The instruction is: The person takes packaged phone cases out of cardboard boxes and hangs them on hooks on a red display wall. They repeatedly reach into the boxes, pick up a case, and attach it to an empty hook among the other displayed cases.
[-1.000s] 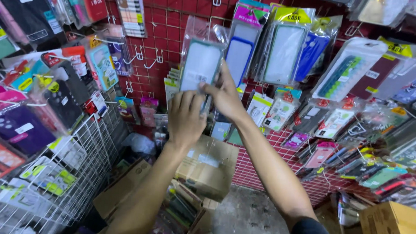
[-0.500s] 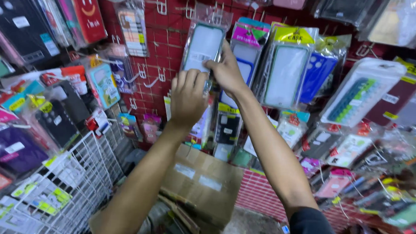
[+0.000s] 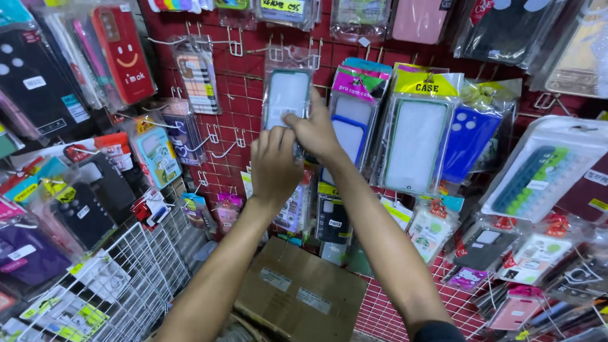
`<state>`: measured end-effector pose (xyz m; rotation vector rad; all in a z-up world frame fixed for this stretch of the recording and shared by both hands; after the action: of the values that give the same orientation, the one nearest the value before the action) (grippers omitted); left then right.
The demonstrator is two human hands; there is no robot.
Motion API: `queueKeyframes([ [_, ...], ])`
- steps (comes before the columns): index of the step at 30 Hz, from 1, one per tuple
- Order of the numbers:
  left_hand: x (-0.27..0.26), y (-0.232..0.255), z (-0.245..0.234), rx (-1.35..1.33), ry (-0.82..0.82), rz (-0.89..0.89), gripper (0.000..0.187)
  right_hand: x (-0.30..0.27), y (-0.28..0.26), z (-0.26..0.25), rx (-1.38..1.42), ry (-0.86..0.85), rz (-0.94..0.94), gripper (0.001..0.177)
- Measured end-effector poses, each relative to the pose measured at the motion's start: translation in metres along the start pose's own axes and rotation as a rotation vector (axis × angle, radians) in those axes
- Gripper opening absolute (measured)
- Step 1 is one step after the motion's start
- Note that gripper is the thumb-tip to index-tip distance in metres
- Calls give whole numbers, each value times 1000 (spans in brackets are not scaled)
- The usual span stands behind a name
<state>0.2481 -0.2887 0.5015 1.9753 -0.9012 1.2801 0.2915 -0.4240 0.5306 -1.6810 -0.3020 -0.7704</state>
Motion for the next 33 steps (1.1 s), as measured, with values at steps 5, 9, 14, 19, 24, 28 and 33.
queueKeyframes([
  [5, 1, -4, 16, 33, -42, -65, 44, 5, 25, 4, 88, 39, -84, 79],
  [9, -1, -15, 38, 23, -79, -88, 46, 5, 31, 10, 185, 125, -39, 89],
  [14, 2, -25, 64, -8, -126, -109, 46, -3, 19, 17, 108, 194, -66, 101],
  [19, 16, -28, 74, -70, -165, -135, 41, 4, 54, 20, 5, 211, -164, 104],
  [24, 11, -48, 104, 32, -195, 3, 44, -2, 44, 23, 106, 155, 34, 101],
  [28, -8, -69, 135, 14, -251, -59, 41, -9, 52, 27, 158, 167, 40, 98],
  [33, -9, -54, 117, 3, -352, -89, 51, -16, 83, 35, 314, 235, 24, 92],
])
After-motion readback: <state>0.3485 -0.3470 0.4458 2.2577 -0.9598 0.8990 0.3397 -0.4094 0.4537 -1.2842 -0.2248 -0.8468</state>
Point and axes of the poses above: each hand's wrist, its own x-axis towards the middle knuckle, its own z-axis out of the palm, y = z × x, the point moved 2 cm from there along x, towards the middle knuckle, and after that the axes turned 6 degrees about -z, right-handed, at the moved point
